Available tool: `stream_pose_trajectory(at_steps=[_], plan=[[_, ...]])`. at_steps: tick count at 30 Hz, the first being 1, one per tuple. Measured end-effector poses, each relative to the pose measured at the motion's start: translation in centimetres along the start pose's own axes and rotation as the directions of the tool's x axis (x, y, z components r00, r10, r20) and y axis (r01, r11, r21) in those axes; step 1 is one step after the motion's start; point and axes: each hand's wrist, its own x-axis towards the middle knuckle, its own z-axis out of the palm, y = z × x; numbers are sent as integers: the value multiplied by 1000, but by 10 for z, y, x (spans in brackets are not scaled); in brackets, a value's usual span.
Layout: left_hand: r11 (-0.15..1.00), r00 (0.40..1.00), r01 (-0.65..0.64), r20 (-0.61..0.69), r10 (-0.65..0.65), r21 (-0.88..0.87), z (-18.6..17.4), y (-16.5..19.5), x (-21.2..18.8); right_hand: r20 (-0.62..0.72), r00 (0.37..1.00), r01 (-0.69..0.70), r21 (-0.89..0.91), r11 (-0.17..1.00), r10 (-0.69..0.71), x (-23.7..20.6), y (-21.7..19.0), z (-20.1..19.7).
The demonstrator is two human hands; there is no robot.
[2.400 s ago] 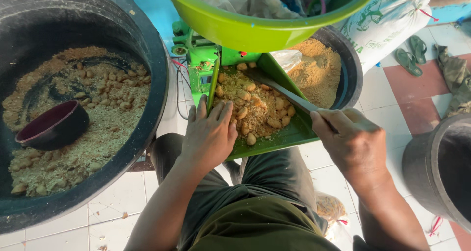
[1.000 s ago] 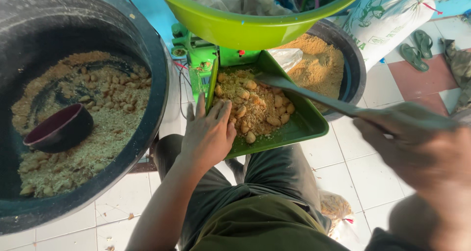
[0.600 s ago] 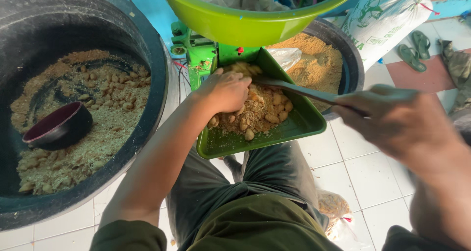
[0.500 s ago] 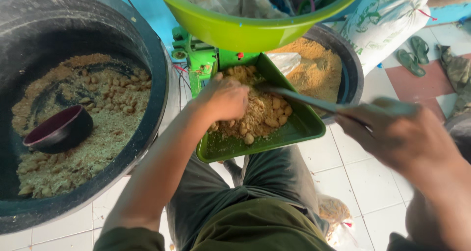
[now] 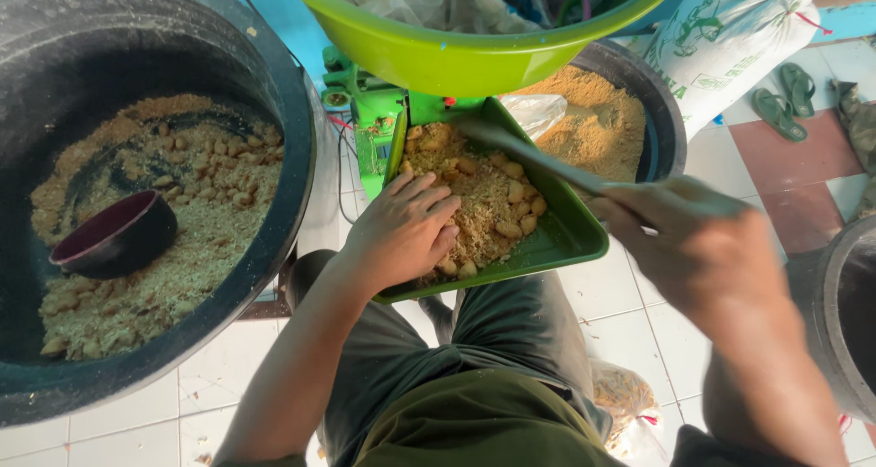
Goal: The person sits on the floor operating a green grinding machine, guiding roasted peanuts from the discharge tray with a wooden scoop and by hand. They repeatedly push material into the machine outlet, scoop the ground peanut meal from the tray, and transfer it into a large black basin, at one point using a bowl to pour peanuts into the machine hopper.
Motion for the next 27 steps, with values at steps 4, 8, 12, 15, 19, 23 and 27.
stream_pose_trajectory(at_steps=[4,8,12,15,19,23,27], plan=[[998,999,50,6,-49,-45,1,1,-2,52,994,101,-65,993,-98,10,-2,13],[995,997,74,14,-73,-68,-6,3,0,58,989,137,-58,989,-133,-12,13,10],[971,963,-51,-271,-15,-236,-32,18,-4,47,979,205,-162,965,-200,-9,15,34],[854,960,-171,-278,32,-492,-65,39,-24,23,995,100,-72,992,-99,-3,4,35],[472,966,-186,-72,249,-862,-109,58,-60,46,984,-171,-48,984,174,-23,2,5],[342,957,-139,-37,288,-929,-127,74,-76,18,998,-58,-42,997,58,-29,11,22],[104,900,369,383,207,-924,-129,84,-81,31,999,21,-69,997,-19,-18,9,47]])
